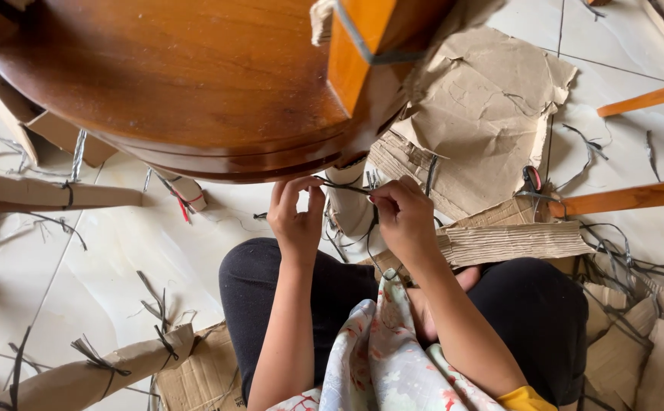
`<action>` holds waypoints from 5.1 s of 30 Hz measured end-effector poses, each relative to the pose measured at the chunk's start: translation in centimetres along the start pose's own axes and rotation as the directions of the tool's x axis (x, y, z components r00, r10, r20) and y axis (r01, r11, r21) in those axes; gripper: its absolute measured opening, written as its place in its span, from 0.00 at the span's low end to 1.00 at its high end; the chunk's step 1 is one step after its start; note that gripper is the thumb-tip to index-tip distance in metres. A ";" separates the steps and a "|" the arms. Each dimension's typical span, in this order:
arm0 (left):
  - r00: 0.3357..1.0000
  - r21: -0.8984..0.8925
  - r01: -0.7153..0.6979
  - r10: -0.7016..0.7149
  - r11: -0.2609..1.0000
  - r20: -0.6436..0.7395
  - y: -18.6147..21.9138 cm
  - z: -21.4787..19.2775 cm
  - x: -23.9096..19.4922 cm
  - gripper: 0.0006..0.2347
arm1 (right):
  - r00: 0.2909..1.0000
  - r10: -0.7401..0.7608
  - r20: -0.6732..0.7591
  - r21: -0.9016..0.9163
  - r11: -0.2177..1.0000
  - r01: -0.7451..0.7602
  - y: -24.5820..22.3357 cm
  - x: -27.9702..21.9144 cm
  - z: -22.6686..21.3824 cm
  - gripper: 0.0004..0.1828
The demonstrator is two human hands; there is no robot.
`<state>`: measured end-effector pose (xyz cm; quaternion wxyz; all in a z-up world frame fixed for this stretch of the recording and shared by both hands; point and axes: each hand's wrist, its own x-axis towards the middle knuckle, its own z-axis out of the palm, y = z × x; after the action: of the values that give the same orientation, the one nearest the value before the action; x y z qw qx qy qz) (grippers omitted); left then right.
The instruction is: Wrapping wooden furniture legs with cardboard and securing them with plastic ties
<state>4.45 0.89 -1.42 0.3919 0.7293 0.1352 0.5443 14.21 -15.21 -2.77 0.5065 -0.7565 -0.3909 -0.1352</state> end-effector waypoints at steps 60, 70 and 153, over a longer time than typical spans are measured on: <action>0.501 0.419 -0.015 -0.356 0.908 0.789 -1.1 9.8 -22.2 0.24 | 0.500 0.620 0.604 -0.362 0.773 -0.521 20.8 -13.3 -14.4 0.07; 0.138 0.556 -0.011 -0.549 0.831 0.824 -3.5 10.7 -24.7 0.04 | 0.540 0.610 0.580 -0.341 0.784 -0.519 20.1 -13.3 -14.9 0.08; 0.741 -0.231 0.661 -0.574 0.714 0.348 -7.1 1.7 -7.1 0.23 | 0.858 0.309 0.411 -0.163 0.951 -0.264 13.1 -0.8 5.6 0.09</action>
<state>4.96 0.36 -11.60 0.6853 0.6247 0.2262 0.2982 22.13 -13.10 -14.41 0.3827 -0.8419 -0.3689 0.0931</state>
